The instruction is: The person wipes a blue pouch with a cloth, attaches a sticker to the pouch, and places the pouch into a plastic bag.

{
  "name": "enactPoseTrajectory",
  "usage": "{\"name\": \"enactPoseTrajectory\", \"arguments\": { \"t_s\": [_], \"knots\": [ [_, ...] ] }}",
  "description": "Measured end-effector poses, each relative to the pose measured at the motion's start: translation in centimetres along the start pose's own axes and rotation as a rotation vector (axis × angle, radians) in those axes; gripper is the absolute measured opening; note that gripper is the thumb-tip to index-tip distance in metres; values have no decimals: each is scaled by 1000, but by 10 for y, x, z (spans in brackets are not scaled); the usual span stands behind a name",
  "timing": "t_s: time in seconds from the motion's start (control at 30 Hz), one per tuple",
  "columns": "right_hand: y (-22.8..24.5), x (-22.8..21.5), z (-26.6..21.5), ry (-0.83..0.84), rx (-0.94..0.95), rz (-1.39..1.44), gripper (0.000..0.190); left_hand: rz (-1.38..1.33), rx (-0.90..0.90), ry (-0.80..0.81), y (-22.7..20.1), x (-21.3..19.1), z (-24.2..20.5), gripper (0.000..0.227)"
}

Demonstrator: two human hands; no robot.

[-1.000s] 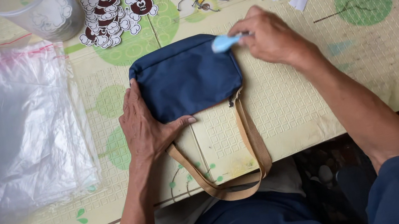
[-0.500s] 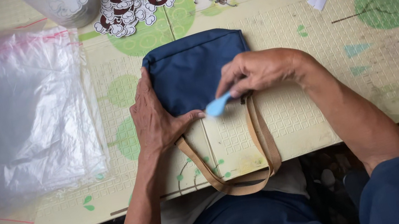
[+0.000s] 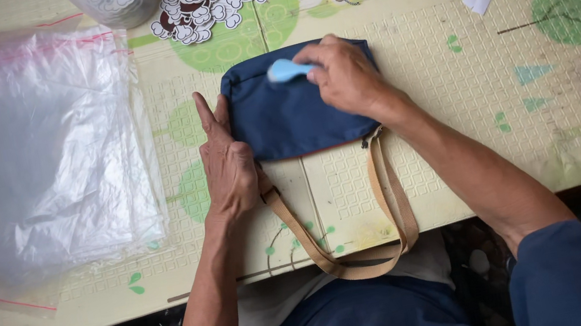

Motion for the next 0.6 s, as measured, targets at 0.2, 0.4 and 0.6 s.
{"name": "enactPoseTrajectory", "arguments": {
  "t_s": [0.2, 0.4, 0.6],
  "knots": [
    [78, 3, -9, 482, 14, 491, 30, -55, -20, 8, -9, -5, 0, 100],
    [71, 47, 8, 243, 22, 402, 28, -205, -19, -23, -7, -1, 2, 109],
    [117, 7, -46, 450, -33, 132, 18, 9, -37, 55, -8, -2, 3, 108]
  ]
}}
Point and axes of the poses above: each hand's wrist, its own z-axis towards the middle knuckle, its own x-axis out of the palm, y = z × x, the point moved 5 cm from there along z, towards the middle knuckle
